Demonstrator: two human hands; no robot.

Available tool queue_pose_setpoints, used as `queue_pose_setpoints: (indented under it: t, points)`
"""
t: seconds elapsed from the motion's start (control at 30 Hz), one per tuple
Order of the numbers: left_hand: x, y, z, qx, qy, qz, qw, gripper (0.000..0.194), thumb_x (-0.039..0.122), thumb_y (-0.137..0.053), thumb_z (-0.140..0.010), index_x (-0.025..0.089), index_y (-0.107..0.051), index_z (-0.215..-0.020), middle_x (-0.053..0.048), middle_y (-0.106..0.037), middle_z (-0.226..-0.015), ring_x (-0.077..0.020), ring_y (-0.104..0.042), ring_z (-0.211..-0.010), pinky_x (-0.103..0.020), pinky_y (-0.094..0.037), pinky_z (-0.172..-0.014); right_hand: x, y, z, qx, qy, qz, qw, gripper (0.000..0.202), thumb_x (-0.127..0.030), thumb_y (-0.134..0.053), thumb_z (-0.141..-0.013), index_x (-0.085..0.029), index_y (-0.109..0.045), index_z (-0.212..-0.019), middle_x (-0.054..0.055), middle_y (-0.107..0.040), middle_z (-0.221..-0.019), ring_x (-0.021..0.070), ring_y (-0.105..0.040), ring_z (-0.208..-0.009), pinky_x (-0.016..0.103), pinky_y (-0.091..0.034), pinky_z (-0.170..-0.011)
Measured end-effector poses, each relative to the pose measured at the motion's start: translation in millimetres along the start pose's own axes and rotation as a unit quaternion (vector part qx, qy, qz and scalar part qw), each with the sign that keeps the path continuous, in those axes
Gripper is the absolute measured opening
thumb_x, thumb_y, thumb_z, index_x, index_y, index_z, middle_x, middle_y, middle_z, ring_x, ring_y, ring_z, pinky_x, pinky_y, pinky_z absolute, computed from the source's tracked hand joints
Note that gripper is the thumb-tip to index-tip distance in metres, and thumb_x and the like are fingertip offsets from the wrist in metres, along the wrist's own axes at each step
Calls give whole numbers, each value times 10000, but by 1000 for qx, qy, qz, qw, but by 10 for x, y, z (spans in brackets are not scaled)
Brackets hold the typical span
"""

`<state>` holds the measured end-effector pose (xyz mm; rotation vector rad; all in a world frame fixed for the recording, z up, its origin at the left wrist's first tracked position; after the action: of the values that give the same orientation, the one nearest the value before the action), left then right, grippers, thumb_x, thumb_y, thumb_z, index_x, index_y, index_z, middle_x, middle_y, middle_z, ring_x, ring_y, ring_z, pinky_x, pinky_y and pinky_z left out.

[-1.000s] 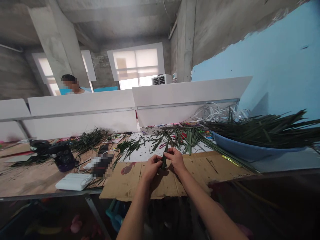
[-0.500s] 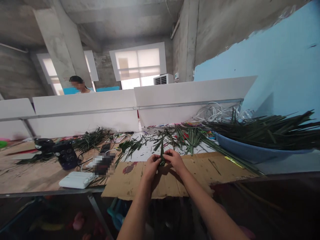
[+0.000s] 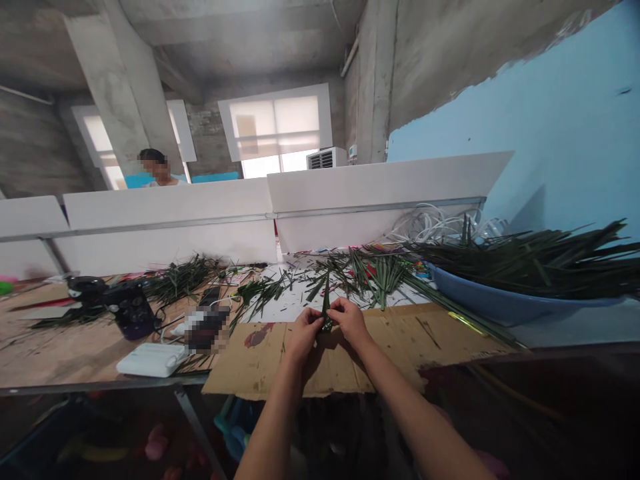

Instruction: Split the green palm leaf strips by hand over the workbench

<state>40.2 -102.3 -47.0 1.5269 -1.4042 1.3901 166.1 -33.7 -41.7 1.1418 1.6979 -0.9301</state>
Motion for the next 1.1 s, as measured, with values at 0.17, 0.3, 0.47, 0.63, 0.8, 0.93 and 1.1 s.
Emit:
queue_pose_setpoints:
  t: [0.17, 0.3, 0.47, 0.63, 0.8, 0.93, 1.1]
  points:
    - [-10, 25, -16, 18, 7, 2, 1000, 242, 308, -789, -629, 171, -627, -745, -5, -617, -650, -121, -546, -567, -207, -398, -511, -51, -14, 29, -18, 19, 9, 1000, 191, -359, -680, -650, -207, -638, -757, -29, -576, -582, 154, -524, -539, 276, -438, -535]
    - [-15, 90, -35, 59, 12, 23, 998, 316, 385, -775, -645, 190, -575, -793, 37, -571, -638, -93, -505, -503, -195, -375, -472, -123, -48, 73, -46, 44, 13, 998, 370, -306, -594, -709, -222, -678, -1060, 18, -678, -779, 195, -618, -732, 304, -492, -661]
    - [-37, 151, -47, 93, 20, 55, 994, 358, 386, -758, -647, 198, -543, -864, 61, -557, -644, -76, -482, -452, -198, -374, -460, -145, -111, 124, -90, 75, 56, 992, 354, -156, -580, -603, -239, -754, -900, 40, -710, -905, 201, -605, -774, 311, -476, -705]
    - [-71, 154, -59, 96, 27, 91, 991, 361, 325, -750, -609, 206, -534, -872, 29, -621, -682, -110, -561, -517, -215, -412, -505, -141, -128, 155, -114, 100, 105, 983, 327, -129, -646, -592, -257, -778, -863, 31, -661, -907, 181, -576, -736, 287, -451, -663]
    - [-34, 124, -43, 83, 28, 119, 989, 387, 309, -740, -585, 205, -567, -915, 19, -644, -704, -114, -569, -538, -221, -416, -526, -177, -114, 173, -125, 112, 132, 977, 267, -172, -672, -666, -252, -782, -896, 35, -638, -910, 174, -581, -730, 289, -445, -672]
    - [19, 109, -24, 72, 32, 131, 988, 403, 304, -734, -584, 197, -578, -941, 24, -639, -700, -97, -544, -515, -207, -392, -511, -193, -114, 175, -125, 120, 144, 974, 221, -207, -676, -706, -251, -779, -896, 38, -647, -901, 177, -579, -726, 290, -441, -666]
    - [52, 102, -9, 51, 43, 122, 990, 355, 378, -743, -626, 207, -584, -893, 59, -558, -605, -81, -477, -458, -185, -336, -450, -156, -92, 135, -102, 128, 145, 976, 169, -313, -673, -760, -231, -761, -879, 49, -657, -895, 206, -594, -790, 312, -445, -711]
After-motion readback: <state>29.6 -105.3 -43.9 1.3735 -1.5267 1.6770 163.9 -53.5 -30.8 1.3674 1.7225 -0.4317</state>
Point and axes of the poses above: each hand's wrist, its own z-axis away from the middle knuckle, its own y-axis out of the back of the hand, x = y × z, the point moved 2 cm from there along -z, towards the middle knuckle
